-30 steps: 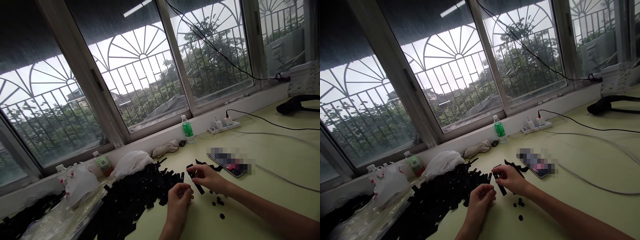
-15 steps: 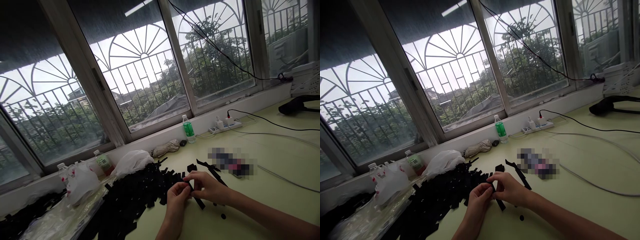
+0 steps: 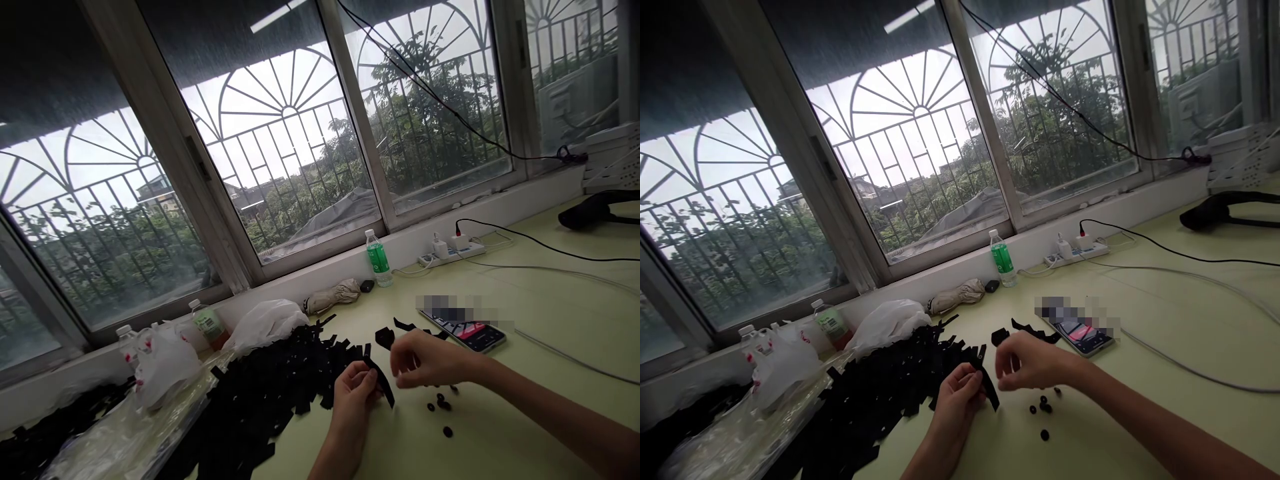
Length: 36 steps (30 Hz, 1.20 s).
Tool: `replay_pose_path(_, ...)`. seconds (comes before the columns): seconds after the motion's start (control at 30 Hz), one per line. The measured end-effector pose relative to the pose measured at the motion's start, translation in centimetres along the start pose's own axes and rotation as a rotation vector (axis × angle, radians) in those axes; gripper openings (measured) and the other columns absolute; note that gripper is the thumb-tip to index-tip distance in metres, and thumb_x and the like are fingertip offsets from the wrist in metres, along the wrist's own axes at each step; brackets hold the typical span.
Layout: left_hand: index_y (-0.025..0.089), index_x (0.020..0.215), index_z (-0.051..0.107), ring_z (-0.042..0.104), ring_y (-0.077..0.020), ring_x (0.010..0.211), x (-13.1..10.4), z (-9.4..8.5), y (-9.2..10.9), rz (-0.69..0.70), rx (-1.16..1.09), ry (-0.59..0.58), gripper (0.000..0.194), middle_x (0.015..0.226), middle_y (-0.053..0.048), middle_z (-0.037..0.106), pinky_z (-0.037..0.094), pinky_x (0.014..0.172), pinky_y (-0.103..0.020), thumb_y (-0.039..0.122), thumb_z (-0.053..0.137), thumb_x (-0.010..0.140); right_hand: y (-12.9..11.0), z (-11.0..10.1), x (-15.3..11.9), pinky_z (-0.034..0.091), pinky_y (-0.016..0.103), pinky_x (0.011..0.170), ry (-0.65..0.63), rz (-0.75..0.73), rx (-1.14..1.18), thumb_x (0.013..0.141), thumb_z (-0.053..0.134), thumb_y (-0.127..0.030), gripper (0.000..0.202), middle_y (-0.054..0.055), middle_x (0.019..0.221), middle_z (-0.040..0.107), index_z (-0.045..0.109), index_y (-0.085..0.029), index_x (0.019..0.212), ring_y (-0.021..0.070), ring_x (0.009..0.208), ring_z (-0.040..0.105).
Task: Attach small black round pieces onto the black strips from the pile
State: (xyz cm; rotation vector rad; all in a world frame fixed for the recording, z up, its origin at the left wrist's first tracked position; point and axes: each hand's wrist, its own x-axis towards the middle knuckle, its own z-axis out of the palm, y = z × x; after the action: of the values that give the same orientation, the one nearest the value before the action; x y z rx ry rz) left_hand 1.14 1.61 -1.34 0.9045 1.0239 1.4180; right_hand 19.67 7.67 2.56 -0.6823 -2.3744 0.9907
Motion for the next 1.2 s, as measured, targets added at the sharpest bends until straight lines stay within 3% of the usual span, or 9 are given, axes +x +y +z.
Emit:
replay_pose_path(0.07,0.014,0.066,0.059,0.049,-0.0064,0.052,0.0,-0.1,0.1,-0.019,-0.028,-0.006,0.026,0.058,0.001,0.059,0.037,0.052,-0.018,0.026,0.081,0.06,0.7,-1.1,-0.4,0.042,0.02,0.05,-0.196,0.054,-0.031,0.064,0.07,-0.034,0.019,0.0,0.063,0.062,0.069,-0.016,0.07,0.0128,0.058,0.057)
replay_pose_path(0.17,0.014,0.066,0.058,0.049,-0.0067,0.053,-0.1,-0.3,0.1,-0.037,-0.049,-0.02,0.025,0.059,0.001,0.059,0.038,0.053,-0.018,0.026,0.08,0.061,1.6,-1.7,-0.7,0.042,0.019,0.05,-0.349,0.139,-0.075,0.055,0.075,-0.032,0.023,0.0,0.066,0.065,0.07,-0.017,0.072,0.0137,0.06,0.059)
replay_pose_path(0.53,0.014,0.068,0.059,0.049,-0.0064,0.053,-0.2,-0.5,0.1,-0.041,-0.03,-0.101,0.022,0.059,0.001,0.058,0.037,0.054,-0.019,0.024,0.078,0.065,1.9,-1.0,-0.4,0.041,0.019,0.048,-0.399,0.227,-0.188,0.055,0.07,-0.023,0.02,0.001,0.068,0.067,0.072,-0.016,0.073,0.0139,0.059,0.06)
replay_pose_path(0.73,0.014,0.068,0.06,0.048,-0.0066,0.052,-0.4,-0.2,0.0,-0.018,0.034,-0.141,0.024,0.059,0.0,0.059,0.035,0.053,-0.019,0.028,0.079,0.063,1.8,-0.3,-0.6,0.038,0.02,0.044,-0.269,0.166,-0.085,0.055,0.066,-0.016,0.011,-0.001,0.06,0.064,0.069,-0.017,0.065,0.0129,0.052,0.056)
replay_pose_path(0.93,0.014,0.07,0.06,0.048,-0.0073,0.052,-0.2,-0.4,-0.6,0.062,0.144,-0.163,0.022,0.058,0.001,0.058,0.034,0.052,-0.019,0.029,0.076,0.066,1.1,1.8,0.7,0.041,0.021,0.05,0.091,0.166,0.331,0.059,0.066,-0.018,0.013,-0.001,0.056,0.06,0.063,-0.015,0.072,0.0126,0.055,0.056)
replay_pose_path(1.03,0.014,0.072,0.062,0.047,-0.0075,0.053,-0.2,-0.4,-0.5,0.082,0.177,-0.14,0.022,0.06,0.001,0.057,0.034,0.052,-0.02,0.03,0.075,0.067,0.9,2.5,1.0,0.044,0.023,0.054,0.125,0.152,0.523,0.063,0.064,-0.02,0.013,-0.001,0.057,0.059,0.062,-0.014,0.075,0.0123,0.056,0.056)
replay_pose_path(1.2,0.013,0.072,0.065,0.046,-0.0086,0.056,-0.3,-0.1,-0.1,0.143,0.247,-0.108,0.021,0.061,0.0,0.056,0.036,0.055,-0.021,0.033,0.072,0.07,1.2,2.9,1.0,0.046,0.025,0.059,0.147,0.133,0.627,0.065,0.067,-0.024,0.018,0.0,0.064,0.061,0.064,-0.014,0.079,0.0126,0.06,0.056)
